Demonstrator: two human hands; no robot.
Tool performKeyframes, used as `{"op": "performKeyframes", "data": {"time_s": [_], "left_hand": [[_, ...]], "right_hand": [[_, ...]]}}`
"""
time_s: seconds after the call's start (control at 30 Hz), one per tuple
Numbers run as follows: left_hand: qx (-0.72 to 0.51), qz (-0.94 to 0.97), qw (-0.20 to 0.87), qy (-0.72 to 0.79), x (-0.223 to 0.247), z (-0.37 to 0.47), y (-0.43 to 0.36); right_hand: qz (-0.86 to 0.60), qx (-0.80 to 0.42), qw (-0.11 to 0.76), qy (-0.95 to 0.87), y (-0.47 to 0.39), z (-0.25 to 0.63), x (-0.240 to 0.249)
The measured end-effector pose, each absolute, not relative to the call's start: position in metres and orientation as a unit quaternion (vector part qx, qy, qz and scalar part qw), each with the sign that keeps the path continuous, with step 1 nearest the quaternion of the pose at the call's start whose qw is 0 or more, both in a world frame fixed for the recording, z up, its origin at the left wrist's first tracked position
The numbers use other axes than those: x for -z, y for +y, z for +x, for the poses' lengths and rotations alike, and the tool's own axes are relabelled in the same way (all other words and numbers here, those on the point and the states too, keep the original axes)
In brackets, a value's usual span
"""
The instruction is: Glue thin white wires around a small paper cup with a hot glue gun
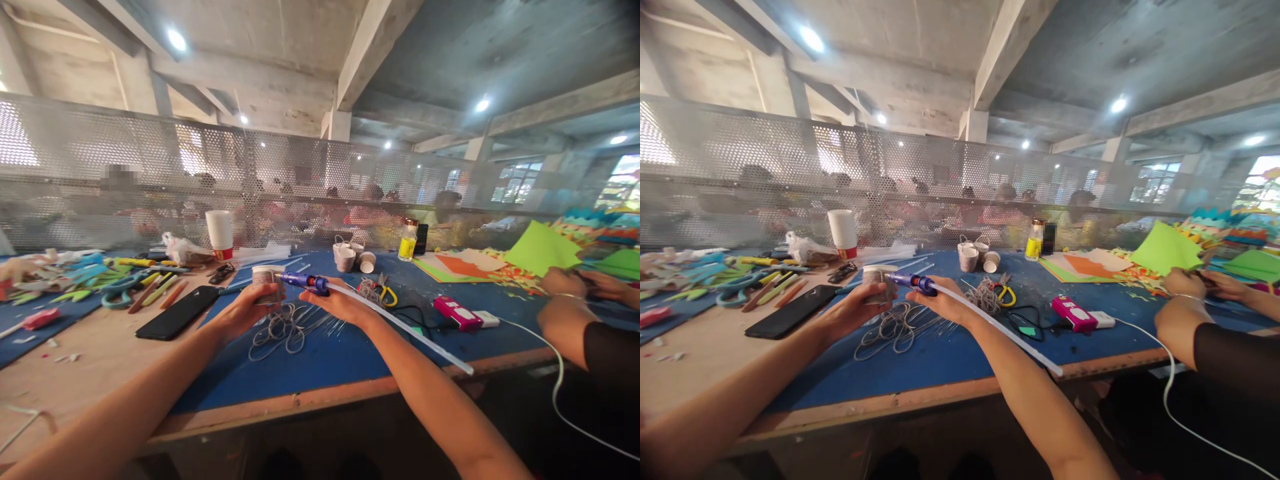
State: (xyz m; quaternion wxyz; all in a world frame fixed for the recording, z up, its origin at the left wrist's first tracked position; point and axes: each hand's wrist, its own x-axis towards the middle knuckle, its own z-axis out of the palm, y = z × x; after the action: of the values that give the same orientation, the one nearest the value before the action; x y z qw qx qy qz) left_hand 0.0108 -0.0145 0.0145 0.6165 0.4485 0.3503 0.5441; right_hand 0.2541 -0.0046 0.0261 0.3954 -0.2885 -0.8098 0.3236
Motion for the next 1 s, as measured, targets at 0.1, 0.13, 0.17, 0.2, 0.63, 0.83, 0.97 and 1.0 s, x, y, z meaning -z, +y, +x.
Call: {"op": "performKeyframes", "data": {"time_s": [0.1,0.13,0.17,0.2,0.63,0.83,0.97,1.0], "left_hand": [[-0.545,0.445,0.616,0.354,-0.0130,0.0110,-0.0136],[-0.545,0.446,0.616,0.353,-0.0122,0.0108,-0.0130],[-0.543,0.449,0.617,0.351,-0.0114,0.0106,-0.0125],[-0.542,0.451,0.618,0.349,-0.0108,0.0105,-0.0122],[-0.535,0.461,0.618,0.347,-0.0110,0.0104,-0.0113],[-0.535,0.455,0.617,0.355,-0.0105,0.0102,-0.0104],[-0.534,0.452,0.620,0.355,-0.0104,0.0105,-0.0103],[-0.534,0.455,0.619,0.353,-0.0107,0.0107,-0.0106]], "right_hand": [[-0.299,-0.302,0.399,-0.813,-0.0061,0.2534,-0.0278],[-0.301,-0.297,0.399,-0.814,-0.0060,0.2534,-0.0279],[-0.303,-0.293,0.398,-0.815,-0.0056,0.2535,-0.0279],[-0.305,-0.288,0.397,-0.816,-0.0052,0.2536,-0.0277],[-0.306,-0.271,0.404,-0.818,-0.0066,0.2536,-0.0290],[-0.322,-0.263,0.407,-0.813,-0.0079,0.2544,-0.0310],[-0.335,-0.248,0.403,-0.815,-0.0087,0.2543,-0.0327],[-0.335,-0.249,0.402,-0.815,-0.0091,0.2542,-0.0331]]}}
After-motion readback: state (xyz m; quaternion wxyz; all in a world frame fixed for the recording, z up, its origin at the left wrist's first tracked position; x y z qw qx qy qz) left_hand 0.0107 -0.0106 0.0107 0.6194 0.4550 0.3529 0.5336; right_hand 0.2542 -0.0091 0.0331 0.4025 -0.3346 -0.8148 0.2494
